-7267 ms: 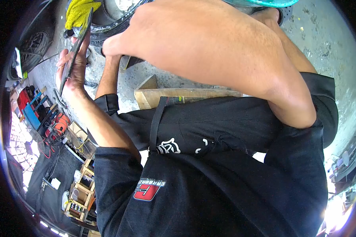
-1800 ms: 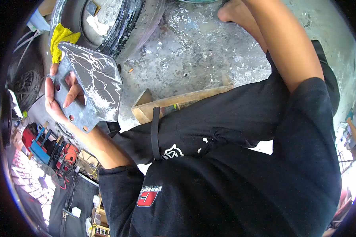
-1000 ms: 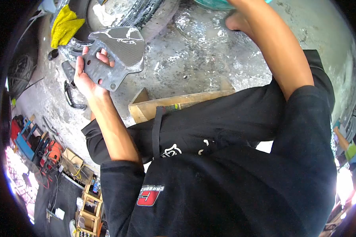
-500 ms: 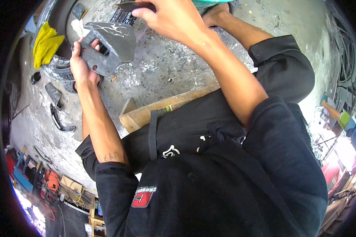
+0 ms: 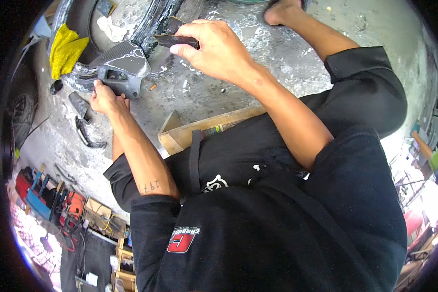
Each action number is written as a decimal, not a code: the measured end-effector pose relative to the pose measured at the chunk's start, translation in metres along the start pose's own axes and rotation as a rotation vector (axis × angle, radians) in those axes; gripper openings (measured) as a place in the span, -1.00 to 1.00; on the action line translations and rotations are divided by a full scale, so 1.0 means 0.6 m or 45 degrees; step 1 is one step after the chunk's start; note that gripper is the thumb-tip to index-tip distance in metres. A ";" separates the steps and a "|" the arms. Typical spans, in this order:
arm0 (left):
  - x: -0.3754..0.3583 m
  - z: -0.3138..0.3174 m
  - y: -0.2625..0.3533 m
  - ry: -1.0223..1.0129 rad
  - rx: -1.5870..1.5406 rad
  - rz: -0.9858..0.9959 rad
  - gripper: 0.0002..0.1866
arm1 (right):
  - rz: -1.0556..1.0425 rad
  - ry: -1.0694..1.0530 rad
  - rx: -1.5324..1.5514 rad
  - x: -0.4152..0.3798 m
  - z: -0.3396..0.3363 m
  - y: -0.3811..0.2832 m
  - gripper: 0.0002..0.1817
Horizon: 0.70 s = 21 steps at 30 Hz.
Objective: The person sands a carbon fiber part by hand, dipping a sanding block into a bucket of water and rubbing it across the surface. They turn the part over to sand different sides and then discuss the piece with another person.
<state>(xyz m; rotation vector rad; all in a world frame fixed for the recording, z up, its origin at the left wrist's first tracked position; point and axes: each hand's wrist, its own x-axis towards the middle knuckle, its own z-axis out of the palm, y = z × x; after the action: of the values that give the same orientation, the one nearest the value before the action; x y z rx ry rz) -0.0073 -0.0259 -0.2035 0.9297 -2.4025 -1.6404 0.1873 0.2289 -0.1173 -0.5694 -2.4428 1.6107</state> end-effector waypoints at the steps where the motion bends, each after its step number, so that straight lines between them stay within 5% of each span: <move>1: 0.043 -0.006 -0.039 0.035 0.028 0.061 -0.73 | 0.000 0.003 0.034 0.002 0.003 0.002 -0.72; 3: -0.034 0.001 0.018 0.131 -0.224 -0.218 -0.62 | 0.042 -0.014 0.076 0.006 0.008 0.006 -0.72; 6: 0.029 -0.022 -0.021 -0.139 -0.364 -0.400 -0.57 | 0.011 -0.044 0.069 0.008 0.013 0.014 -0.72; 8: 0.010 -0.035 -0.001 -0.573 -0.396 -0.506 -0.43 | -0.038 -0.008 0.083 0.005 0.015 0.024 -0.71; 13: -0.028 -0.046 0.018 -0.536 -0.356 -0.383 -0.37 | -0.040 0.055 0.088 0.001 0.010 0.048 -0.71; 15: -0.043 -0.052 0.029 -0.240 -0.242 -0.408 -0.44 | 0.005 0.089 0.094 0.002 0.003 0.049 -0.71; 17: -0.056 -0.062 0.039 -0.055 -0.133 -0.112 -0.55 | 0.048 0.124 0.082 0.002 -0.005 0.050 -0.72; 19: -0.081 -0.065 0.035 0.097 0.023 0.497 -0.61 | 0.090 0.111 0.190 0.004 -0.009 0.048 -0.75; 21: -0.172 -0.048 0.074 -0.324 -0.075 0.482 -0.66 | 0.369 -0.148 0.513 0.007 -0.018 0.031 -0.73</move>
<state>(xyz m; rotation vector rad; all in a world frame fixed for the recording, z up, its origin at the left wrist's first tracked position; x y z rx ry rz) 0.0685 0.0154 -0.1259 0.2420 -2.4690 -1.7490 0.1914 0.2459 -0.1303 -0.8032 -2.0861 2.2315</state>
